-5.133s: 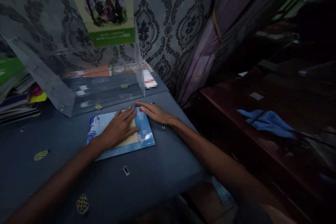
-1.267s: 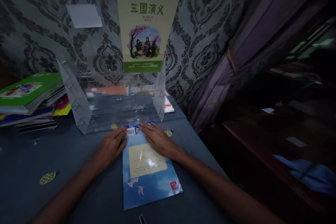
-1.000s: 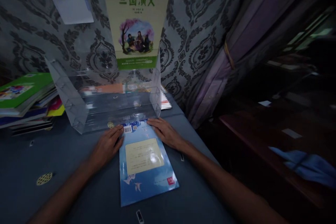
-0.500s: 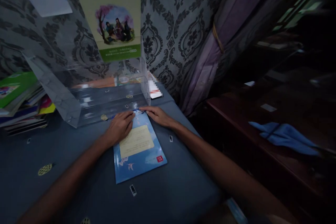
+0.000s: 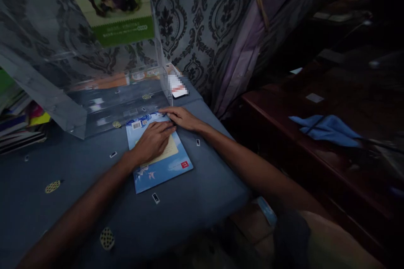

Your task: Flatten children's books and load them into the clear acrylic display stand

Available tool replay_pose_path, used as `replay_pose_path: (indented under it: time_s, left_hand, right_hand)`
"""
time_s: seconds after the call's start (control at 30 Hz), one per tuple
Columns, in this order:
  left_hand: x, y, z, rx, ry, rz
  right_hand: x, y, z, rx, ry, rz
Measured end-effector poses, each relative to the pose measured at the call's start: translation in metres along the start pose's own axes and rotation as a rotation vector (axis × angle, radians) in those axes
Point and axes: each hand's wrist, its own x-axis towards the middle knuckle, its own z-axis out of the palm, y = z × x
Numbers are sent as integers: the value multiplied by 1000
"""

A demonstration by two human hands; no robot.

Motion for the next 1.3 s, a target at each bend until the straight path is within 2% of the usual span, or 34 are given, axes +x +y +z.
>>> replay_pose_path:
  time_s: [0.17, 0.3, 0.43, 0.83, 1.07, 1.3]
  left_hand:
    - [-9, 31, -4, -91, -40, 78]
    - [-19, 57, -13, -146, -124, 121]
    - [-28, 72, -17, -156, -174, 132]
    - [-34, 78, -7, -110, -91, 93]
    - [-39, 77, 0, -3, -23, 203]
    - [-38, 84, -8, 110, 33, 279]
  right_hand:
    - [-2, -2, 3, -22, 24, -22]
    - [-3, -4, 4, -65, 11, -48]
    - [-3, -4, 3, -123, 1, -57]
    - [-21, -17, 19, -344, -23, -13]
    - [-63, -37, 21, -304, -52, -71]
    - [-96, -58, 16, -334, -130, -79]
